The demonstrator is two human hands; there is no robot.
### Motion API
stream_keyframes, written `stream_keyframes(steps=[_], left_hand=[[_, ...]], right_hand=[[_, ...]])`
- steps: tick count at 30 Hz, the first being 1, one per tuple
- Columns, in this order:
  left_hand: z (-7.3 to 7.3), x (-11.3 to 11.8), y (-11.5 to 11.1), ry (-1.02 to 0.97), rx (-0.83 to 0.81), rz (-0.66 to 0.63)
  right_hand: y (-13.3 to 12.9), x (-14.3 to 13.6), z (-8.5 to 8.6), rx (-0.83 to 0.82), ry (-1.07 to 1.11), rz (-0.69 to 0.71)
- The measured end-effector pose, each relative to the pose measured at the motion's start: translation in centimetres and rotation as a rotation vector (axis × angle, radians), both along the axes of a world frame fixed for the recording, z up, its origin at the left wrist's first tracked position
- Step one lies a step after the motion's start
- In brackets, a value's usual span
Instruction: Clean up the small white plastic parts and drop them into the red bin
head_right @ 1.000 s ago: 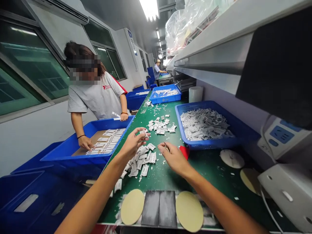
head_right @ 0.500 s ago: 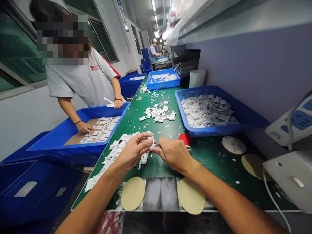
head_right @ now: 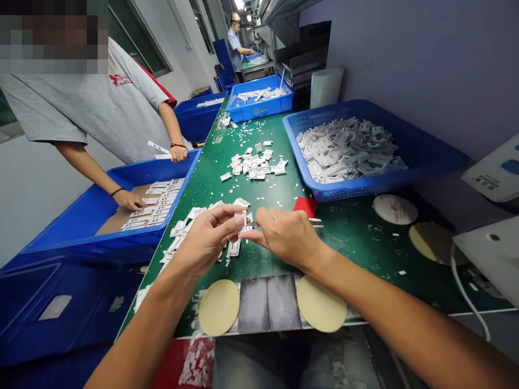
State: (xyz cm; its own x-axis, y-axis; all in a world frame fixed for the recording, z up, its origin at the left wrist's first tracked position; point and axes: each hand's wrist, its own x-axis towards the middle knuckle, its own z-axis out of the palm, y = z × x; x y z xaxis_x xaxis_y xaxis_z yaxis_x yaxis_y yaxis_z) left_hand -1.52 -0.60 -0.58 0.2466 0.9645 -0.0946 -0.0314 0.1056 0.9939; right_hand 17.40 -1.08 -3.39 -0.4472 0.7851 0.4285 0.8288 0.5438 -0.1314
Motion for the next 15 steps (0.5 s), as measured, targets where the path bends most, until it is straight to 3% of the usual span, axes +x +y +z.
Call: stream_keyframes(steps=[15], left_hand=[[0.59,0.11,-0.3,0.01,-0.03,0.004]], right_hand=[[-0.29,-0.26,0.32,0.001,0.02,-0.009]])
